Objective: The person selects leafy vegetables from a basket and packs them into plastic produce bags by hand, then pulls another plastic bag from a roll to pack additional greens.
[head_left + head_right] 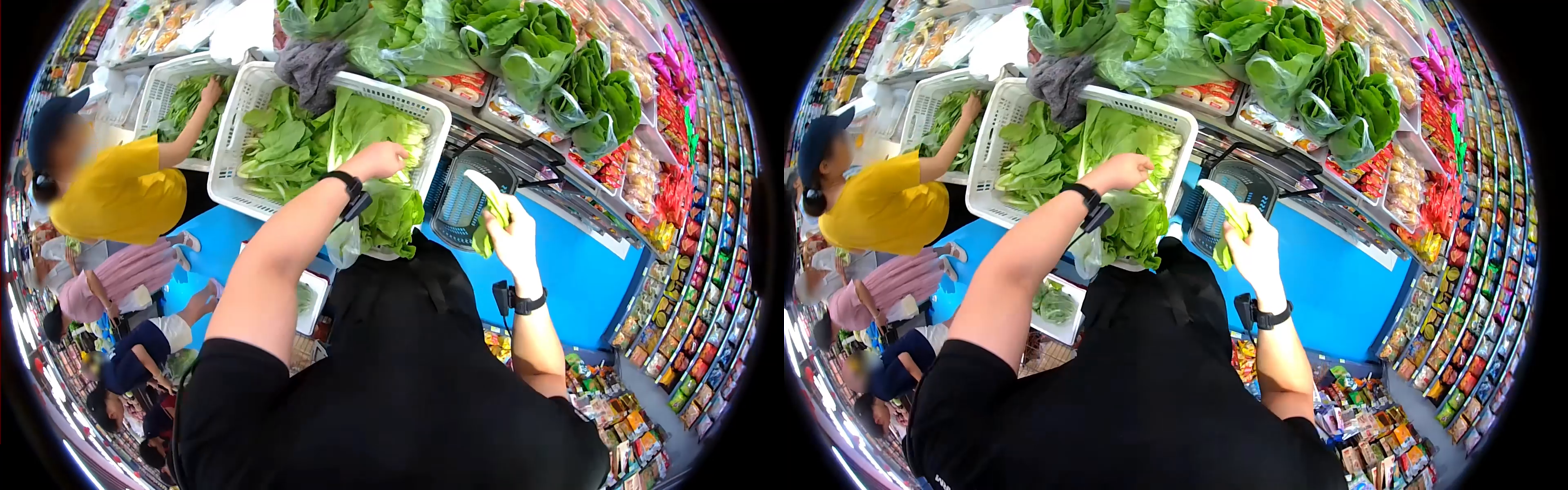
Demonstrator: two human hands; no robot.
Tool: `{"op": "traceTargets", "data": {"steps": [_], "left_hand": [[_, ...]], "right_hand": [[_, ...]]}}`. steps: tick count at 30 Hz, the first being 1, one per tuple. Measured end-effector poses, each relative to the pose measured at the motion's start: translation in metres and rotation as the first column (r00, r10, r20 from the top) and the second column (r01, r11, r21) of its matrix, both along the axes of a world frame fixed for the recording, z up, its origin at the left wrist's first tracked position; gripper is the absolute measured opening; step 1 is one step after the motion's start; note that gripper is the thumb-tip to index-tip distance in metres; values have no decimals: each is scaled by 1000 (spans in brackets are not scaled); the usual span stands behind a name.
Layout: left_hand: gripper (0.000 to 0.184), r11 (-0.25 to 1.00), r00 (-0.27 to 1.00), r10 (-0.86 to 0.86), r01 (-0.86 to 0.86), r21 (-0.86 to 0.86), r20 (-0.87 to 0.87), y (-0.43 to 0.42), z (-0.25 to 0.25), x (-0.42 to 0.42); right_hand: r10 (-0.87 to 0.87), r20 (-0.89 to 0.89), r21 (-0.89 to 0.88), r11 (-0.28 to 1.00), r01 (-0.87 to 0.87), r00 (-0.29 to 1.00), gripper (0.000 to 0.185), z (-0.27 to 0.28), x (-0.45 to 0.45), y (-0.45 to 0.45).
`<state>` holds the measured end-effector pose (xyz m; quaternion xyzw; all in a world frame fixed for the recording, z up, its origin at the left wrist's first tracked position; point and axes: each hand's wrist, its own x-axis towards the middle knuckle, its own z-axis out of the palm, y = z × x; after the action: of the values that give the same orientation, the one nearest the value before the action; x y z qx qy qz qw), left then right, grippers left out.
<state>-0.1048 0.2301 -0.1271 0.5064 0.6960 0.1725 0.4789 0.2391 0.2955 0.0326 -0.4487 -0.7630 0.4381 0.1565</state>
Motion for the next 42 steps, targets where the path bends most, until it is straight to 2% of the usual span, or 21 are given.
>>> {"op": "traceTargets", "data": {"steps": [2,4,7,10,14,15,16,18,19,20,22,24,26,28,30,31,32,34,36,39,42], "left_hand": [[46,978,945,-199,172,-122,-261,19,-33,-1],[48,969,936,-219,175,-173,-275,36,-47,5],[43,901,908,-277,131,-413,-315,53,-48,13],[41,914,905,-264,126,-385,-332,55,-47,16],[37,967,916,-227,169,-193,-332,46,-61,5],[30,991,952,-131,118,-64,-276,39,-61,0],[30,992,953,-121,109,-59,-276,35,-60,-5],[29,984,983,144,-129,126,-117,15,-44,-16],[31,963,968,252,-249,101,-17,6,-29,-21],[31,954,958,286,-281,102,-34,-9,-13,-26],[35,890,893,425,-442,116,145,-49,27,-45],[31,806,799,565,-588,70,203,-101,55,-64],[28,647,668,728,-744,164,157,-165,62,-76],[23,383,436,879,-887,258,193,-234,61,-76],[20,190,232,959,-954,232,165,-305,56,-70],[21,70,120,964,-976,205,239,-338,58,-59],[21,-45,11,949,-985,169,315,-369,60,-43],[22,-244,-205,938,-963,115,279,-421,49,-2],[21,-433,-404,838,-901,-3,366,-464,3,46],[17,-614,-635,693,-768,-182,342,-520,-56,115],[13,-714,-749,624,-663,-227,225,-563,-100,159]], "right_hand": [[-91,-44,-44,995,89,995,25,0,11,-6],[-130,-3,-55,990,130,992,24,3,21,-13],[-207,31,-116,971,209,978,23,7,28,-25],[-250,20,-154,956,250,968,22,6,27,-30],[-229,20,-156,961,229,973,23,11,16,-26],[-227,22,-153,962,228,974,23,13,13,-25],[-192,22,-132,972,193,981,24,15,8,-22],[-129,11,-113,985,129,992,24,20,-3,-17],[-113,14,-102,988,114,994,24,23,-10,-15],[-90,14,-95,991,91,996,25,24,-17,-13],[-24,-34,-83,996,21,999,25,14,-25,-10],[60,-61,-120,991,-66,996,26,8,-39,-9],[165,-63,-128,977,-172,984,27,4,-54,-10],[277,-63,-94,955,-282,959,29,4,-72,-12],[374,-80,-43,925,-378,924,30,1,-94,-16],[439,2,-16,899,-439,899,31,16,-109,-22],[477,-36,-25,878,-478,878,31,16,-118,-25],[554,-49,-5,832,-555,831,31,19,-135,-31],[611,-37,35,792,-610,791,30,30,-150,-38],[674,-22,83,737,-671,738,30,40,-167,-53],[723,-18,125,687,-715,691,30,43,-173,-66]]}}
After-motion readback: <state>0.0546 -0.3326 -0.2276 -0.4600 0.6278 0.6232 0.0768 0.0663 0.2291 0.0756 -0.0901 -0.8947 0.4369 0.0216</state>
